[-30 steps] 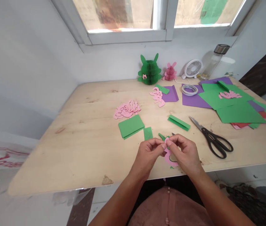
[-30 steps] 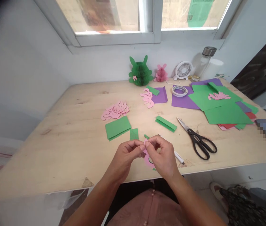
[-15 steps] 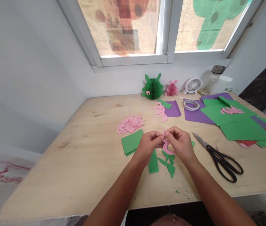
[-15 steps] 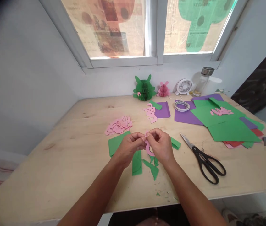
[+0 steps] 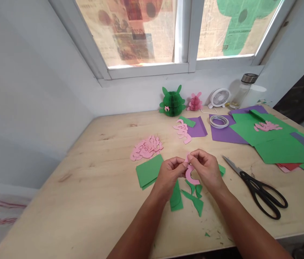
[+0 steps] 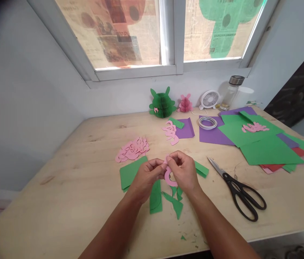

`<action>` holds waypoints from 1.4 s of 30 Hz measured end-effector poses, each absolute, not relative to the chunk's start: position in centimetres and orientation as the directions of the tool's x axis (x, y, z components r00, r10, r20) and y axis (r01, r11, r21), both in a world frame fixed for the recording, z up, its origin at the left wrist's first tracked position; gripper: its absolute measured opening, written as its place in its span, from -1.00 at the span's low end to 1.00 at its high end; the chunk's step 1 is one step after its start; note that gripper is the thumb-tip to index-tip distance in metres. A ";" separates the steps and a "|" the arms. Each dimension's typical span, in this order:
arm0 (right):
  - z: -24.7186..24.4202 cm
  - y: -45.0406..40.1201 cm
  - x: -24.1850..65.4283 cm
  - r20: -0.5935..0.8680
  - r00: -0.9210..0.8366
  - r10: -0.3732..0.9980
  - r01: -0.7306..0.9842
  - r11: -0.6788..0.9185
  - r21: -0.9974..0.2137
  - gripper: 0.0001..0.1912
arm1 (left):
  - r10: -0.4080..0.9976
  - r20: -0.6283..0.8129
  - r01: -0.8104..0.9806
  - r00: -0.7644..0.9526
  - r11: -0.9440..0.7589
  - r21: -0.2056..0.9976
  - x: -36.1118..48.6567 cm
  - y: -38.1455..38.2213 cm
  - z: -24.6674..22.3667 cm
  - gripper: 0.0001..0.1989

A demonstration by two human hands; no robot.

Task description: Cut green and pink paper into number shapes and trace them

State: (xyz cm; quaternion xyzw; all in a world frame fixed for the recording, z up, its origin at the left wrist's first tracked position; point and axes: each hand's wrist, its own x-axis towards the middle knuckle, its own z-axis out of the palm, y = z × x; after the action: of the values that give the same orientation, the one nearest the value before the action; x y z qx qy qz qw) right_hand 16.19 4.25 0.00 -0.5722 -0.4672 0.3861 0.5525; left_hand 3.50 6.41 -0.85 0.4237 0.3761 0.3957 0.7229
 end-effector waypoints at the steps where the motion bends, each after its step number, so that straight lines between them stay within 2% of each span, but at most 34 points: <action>1: 0.0 4.3 16.2 0.072 0.266 0.961 0.103 0.046 -0.994 -0.81 | 0.890 -0.214 -0.249 0.403 0.331 0.910 3.5 6.4 -0.8 -0.74; 20: -0.1 4.1 16.4 0.041 0.265 0.963 0.077 0.021 -0.997 -0.78 | 0.902 -0.227 -0.224 0.368 0.323 0.920 3.5 6.2 -1.4 -0.74; 32: -0.5 3.8 16.8 -0.007 0.214 0.977 0.090 -0.027 -0.996 -0.82 | 0.958 -0.191 -0.325 0.215 0.254 0.911 3.1 6.5 -1.2 -0.78; 42: -0.9 3.8 16.6 -0.043 0.183 0.982 0.056 -0.054 -0.997 -0.78 | 0.949 -0.205 -0.301 0.241 0.274 0.913 3.2 6.4 -1.3 -0.75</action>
State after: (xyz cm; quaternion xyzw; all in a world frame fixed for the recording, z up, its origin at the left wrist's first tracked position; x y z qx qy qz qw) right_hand 16.62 3.81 -0.85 -0.5705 -0.4551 0.4488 0.5156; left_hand 3.17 6.40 -1.27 0.3921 0.4127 0.4574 0.6832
